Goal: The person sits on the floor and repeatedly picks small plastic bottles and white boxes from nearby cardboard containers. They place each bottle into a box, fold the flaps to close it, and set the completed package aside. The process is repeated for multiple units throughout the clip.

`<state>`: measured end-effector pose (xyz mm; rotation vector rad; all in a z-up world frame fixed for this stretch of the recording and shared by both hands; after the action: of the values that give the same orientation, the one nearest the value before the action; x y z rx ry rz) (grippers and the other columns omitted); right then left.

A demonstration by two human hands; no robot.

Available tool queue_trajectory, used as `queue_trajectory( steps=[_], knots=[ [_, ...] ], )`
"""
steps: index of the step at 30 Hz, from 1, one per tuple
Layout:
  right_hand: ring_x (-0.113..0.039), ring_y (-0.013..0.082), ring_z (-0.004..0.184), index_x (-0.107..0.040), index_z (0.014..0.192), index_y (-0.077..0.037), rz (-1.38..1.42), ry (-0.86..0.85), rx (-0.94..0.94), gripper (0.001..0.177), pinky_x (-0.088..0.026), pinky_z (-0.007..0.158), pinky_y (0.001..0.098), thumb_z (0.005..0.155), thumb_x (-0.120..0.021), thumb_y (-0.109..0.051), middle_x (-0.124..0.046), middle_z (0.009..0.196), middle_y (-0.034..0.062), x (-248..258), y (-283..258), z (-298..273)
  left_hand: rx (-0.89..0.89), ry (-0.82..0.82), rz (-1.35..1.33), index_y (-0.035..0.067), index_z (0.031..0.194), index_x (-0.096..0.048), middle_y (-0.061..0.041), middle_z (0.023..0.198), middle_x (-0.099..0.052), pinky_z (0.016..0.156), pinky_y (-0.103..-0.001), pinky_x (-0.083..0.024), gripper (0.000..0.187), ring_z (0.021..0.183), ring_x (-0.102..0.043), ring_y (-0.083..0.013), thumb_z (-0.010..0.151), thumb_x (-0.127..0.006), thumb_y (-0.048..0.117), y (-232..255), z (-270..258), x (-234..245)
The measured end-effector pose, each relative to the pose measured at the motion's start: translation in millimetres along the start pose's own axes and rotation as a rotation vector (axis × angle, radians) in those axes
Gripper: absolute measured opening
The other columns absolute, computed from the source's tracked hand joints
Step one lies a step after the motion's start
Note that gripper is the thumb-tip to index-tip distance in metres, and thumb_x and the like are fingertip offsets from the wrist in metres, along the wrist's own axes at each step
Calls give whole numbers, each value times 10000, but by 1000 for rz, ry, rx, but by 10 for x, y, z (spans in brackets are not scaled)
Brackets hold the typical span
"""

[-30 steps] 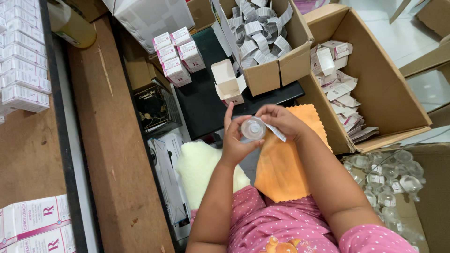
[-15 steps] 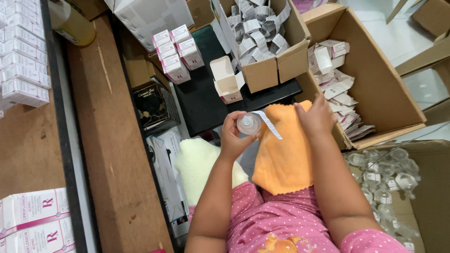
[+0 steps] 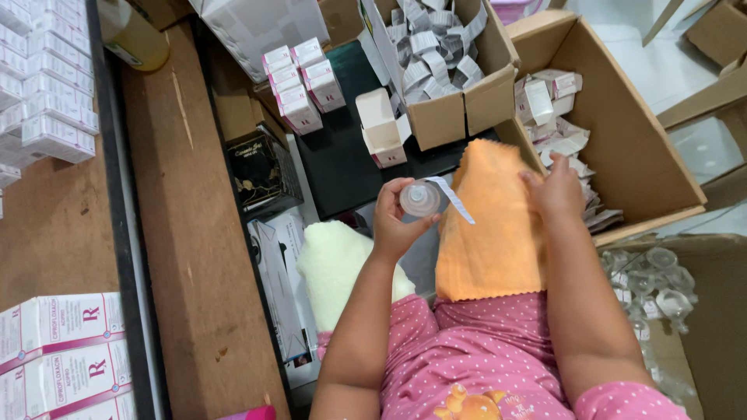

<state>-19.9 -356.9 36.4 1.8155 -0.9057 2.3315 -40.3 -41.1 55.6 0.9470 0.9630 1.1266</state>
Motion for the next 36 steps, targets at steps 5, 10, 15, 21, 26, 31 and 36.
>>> queue_trajectory(
  steps=[5, 10, 15, 21, 26, 31, 36],
  knots=[
    [-617, 346, 1080, -599, 1369, -72, 213, 146, 340, 552, -526, 880, 449, 938, -822, -333, -640, 1201, 206, 167, -68, -288, -43, 35, 81, 46, 1319, -535, -42, 1287, -562, 1044, -327, -561, 698, 1205, -637, -160, 719, -888, 8, 65, 31, 20],
    [-685, 181, 942, -716, 1136, -75, 636, -229, 174, 175, -534, 787, 322, 1010, -721, -196, -738, 1056, 93, 328, -125, -632, 20, 81, 102, 47, 1296, -554, -38, 1248, -580, 992, -320, -581, 694, 1166, -649, -156, 698, -906, 38, 70, 35, 29],
    [-661, 145, 1000, -559, 1301, -52, 1173, -465, 202, 335, -552, 857, 305, 1018, -655, -202, -670, 1128, 86, 147, -487, -724, 28, 37, 12, 44, 1327, -561, -51, 1258, -594, 1022, -320, -561, 682, 1181, -651, -163, 736, -901, 57, 102, 20, 46],
    [-657, 203, 1128, -507, 1415, -39, 1437, -777, 243, 520, -553, 943, 363, 1056, -465, -412, -605, 1291, 114, -154, -908, -780, 0, -47, 185, 45, 1298, -607, -65, 1293, -503, 1018, -336, -570, 684, 1214, -598, -175, 688, -914, 51, 155, -125, 167],
    [-501, 170, 1318, -377, 1552, -50, 1294, -849, 392, 668, -439, 1041, 323, 1008, -575, -384, -505, 1460, 81, -410, -1289, -1002, 5, -4, 105, 47, 1348, -609, -96, 1422, -428, 1070, -358, -564, 699, 1291, -580, -216, 714, -903, 37, 61, -169, 205],
    [-479, 169, 1357, -346, 1537, -38, 1402, -741, 347, 756, -390, 1114, 319, 907, -719, -226, -486, 1458, 85, -681, -1387, -1163, 27, 138, 141, 46, 1354, -613, -116, 1572, -293, 1039, -375, -574, 712, 1278, -594, -244, 699, -893, 56, -77, -113, 282],
    [-594, 173, 1190, -396, 1478, -22, 1623, -897, 32, 665, -463, 1035, 323, 897, -707, -107, -587, 1307, 86, -934, -1242, -1077, 49, 273, 430, 91, 1362, -626, -185, 1583, -292, 1011, -392, -579, 714, 1223, -635, -287, 701, -898, 105, -174, -165, 100]
  ],
)
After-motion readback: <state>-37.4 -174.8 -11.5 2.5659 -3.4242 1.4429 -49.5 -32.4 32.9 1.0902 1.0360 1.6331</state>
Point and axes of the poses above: each hand's wrist, its own z-axis towards the middle knuckle, its own x-axis out of the back of the hand, y = z × x, the point moved 2 cm from there along z, towards the middle knuckle
